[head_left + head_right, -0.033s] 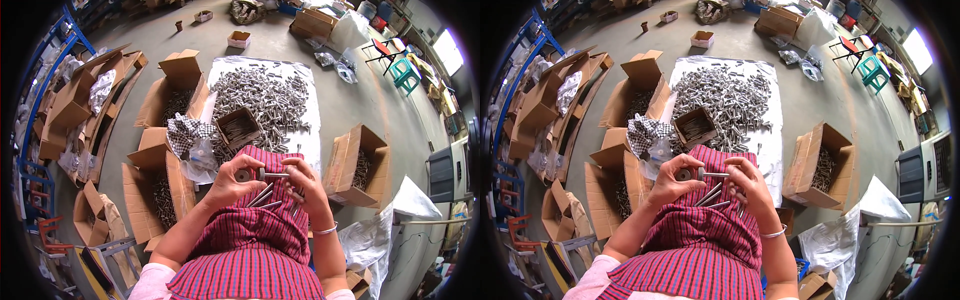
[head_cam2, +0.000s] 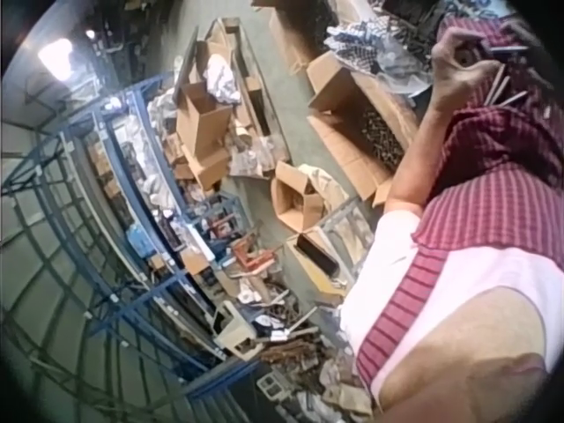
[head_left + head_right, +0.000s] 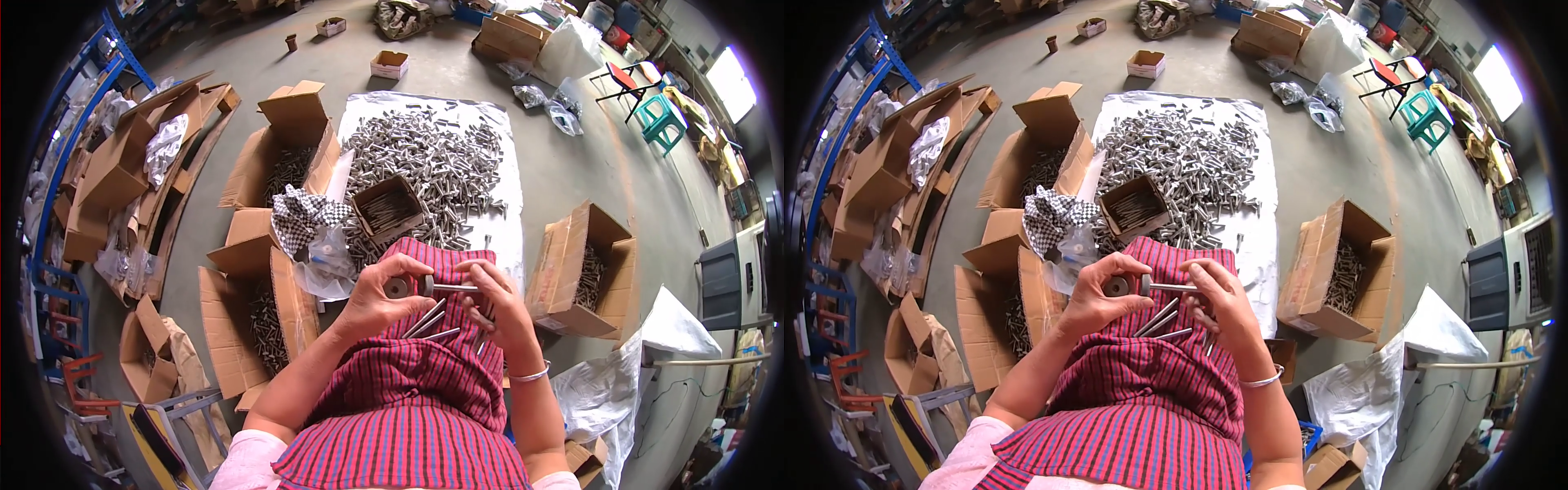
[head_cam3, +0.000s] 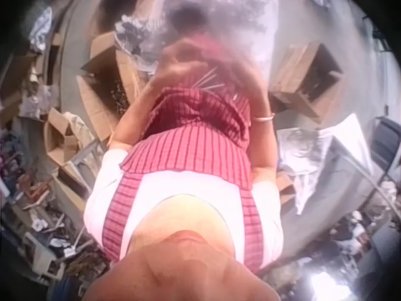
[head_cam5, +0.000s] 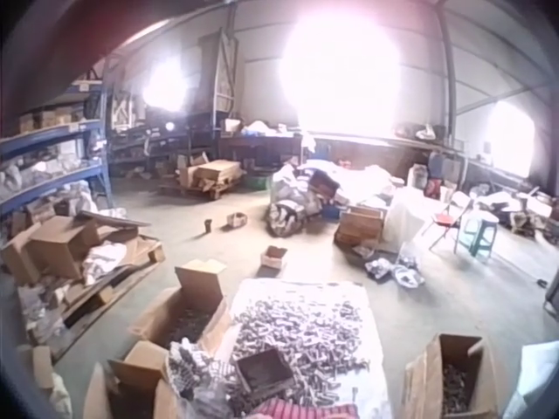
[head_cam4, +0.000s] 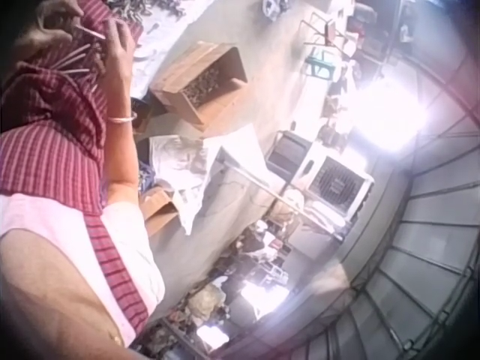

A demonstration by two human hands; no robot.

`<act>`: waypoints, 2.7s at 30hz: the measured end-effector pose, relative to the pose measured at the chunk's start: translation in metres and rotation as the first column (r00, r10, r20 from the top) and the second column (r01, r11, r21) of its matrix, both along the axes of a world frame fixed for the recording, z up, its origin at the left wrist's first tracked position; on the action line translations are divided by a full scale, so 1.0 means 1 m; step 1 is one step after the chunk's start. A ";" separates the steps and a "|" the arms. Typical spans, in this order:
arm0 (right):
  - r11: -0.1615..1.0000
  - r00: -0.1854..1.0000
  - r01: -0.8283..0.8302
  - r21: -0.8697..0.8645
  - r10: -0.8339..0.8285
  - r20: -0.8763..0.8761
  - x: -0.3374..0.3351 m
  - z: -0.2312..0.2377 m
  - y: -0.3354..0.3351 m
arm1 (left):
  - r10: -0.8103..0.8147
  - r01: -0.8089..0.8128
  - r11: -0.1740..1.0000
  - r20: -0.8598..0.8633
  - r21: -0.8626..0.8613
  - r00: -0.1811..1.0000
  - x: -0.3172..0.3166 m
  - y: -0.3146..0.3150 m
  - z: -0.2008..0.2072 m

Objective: The person assembles small metal rods and washers by hand, taking them from floor-level storage boxes.

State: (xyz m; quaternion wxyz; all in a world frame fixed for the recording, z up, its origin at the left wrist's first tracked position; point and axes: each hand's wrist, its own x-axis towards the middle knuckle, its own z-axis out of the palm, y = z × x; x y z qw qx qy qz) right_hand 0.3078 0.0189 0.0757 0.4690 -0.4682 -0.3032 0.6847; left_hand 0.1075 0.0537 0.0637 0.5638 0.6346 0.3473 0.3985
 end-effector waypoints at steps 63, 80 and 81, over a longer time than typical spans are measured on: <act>0.997 0.998 0.002 -0.072 0.003 0.065 0.006 -0.020 -0.004 | -0.117 0.107 0.982 -0.056 -0.157 0.991 -0.001 0.001 -0.013; 0.999 0.999 0.036 -0.033 -0.035 0.016 0.003 -0.027 -0.010 | -0.107 0.097 0.986 -0.070 -0.136 0.992 -0.003 -0.003 -0.020; 0.999 0.999 0.035 -0.033 -0.034 0.015 0.002 -0.027 -0.011 | -0.106 0.096 0.987 -0.072 -0.128 0.992 -0.003 -0.003 -0.019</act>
